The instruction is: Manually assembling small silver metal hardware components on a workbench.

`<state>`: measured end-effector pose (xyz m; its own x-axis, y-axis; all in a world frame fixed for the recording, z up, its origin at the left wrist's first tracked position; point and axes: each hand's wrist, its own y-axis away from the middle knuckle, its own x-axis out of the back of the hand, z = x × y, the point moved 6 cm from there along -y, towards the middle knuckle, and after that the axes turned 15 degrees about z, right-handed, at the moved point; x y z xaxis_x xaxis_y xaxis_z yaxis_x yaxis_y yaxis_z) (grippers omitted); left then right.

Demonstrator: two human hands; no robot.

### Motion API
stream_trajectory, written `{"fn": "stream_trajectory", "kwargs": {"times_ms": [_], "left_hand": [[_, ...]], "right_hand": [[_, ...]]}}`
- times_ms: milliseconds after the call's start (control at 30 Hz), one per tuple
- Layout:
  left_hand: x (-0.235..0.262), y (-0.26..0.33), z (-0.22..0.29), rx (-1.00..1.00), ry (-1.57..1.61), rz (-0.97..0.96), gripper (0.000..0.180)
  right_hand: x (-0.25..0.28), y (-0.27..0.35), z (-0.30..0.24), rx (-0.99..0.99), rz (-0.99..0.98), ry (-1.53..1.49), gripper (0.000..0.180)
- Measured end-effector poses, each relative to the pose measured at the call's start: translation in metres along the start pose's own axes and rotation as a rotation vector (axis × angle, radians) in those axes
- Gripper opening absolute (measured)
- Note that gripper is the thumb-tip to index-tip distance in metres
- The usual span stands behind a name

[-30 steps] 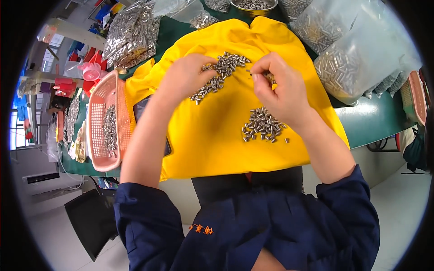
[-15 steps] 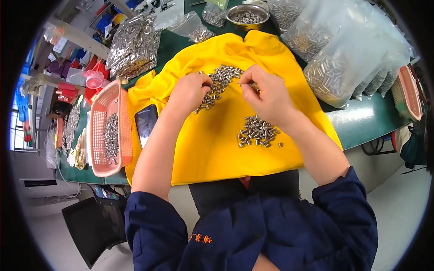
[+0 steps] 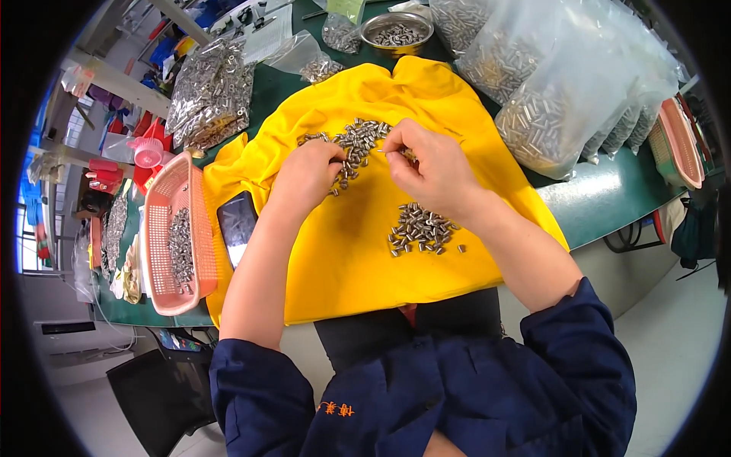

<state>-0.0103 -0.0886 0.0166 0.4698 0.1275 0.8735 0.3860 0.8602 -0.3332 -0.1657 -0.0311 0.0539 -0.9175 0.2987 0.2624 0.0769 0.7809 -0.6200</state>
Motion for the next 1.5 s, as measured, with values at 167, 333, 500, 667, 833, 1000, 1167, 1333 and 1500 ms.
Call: {"fn": "stream_trajectory", "kwargs": {"times_ms": [167, 333, 500, 667, 833, 1000, 1167, 1333, 1500], "left_hand": [[0.003, 0.0, -0.008, 0.099, 0.088, -0.038, 0.013], [0.007, 0.0, -0.027, 0.333, 0.301, 0.101, 0.017], [0.006, 0.004, -0.022, 0.447, 0.475, 0.067, 0.017], [-0.004, 0.016, 0.016, 0.596, 1.315, 0.052, 0.014], [-0.01, 0.023, 0.025, 0.595, 1.412, 0.018, 0.014], [-0.011, 0.024, 0.027, 0.572, 1.354, 0.007, 0.014], [-0.008, 0.023, 0.031, 0.535, 1.274, 0.014, 0.012], [-0.007, 0.023, 0.035, 0.496, 1.207, 0.039, 0.012], [-0.005, 0.021, 0.04, 0.366, 0.768, 0.034, 0.014]], "right_hand": [[-0.004, 0.002, 0.002, -0.019, -0.036, 0.008, 0.009], [-0.005, 0.001, 0.004, -0.02, -0.029, 0.006, 0.007], [-0.008, 0.004, 0.006, -0.081, -0.082, -0.007, 0.007], [-0.002, 0.0, 0.015, -0.21, -0.06, -0.131, 0.006], [-0.007, 0.002, 0.009, -0.334, -0.197, -0.267, 0.005], [-0.009, 0.004, 0.012, -0.264, -0.177, -0.199, 0.005], [-0.01, 0.004, 0.004, -0.136, -0.18, -0.014, 0.006], [-0.013, 0.008, -0.004, 0.033, -0.14, 0.139, 0.005], [-0.014, 0.007, 0.001, 0.014, -0.18, 0.148, 0.004]]}}
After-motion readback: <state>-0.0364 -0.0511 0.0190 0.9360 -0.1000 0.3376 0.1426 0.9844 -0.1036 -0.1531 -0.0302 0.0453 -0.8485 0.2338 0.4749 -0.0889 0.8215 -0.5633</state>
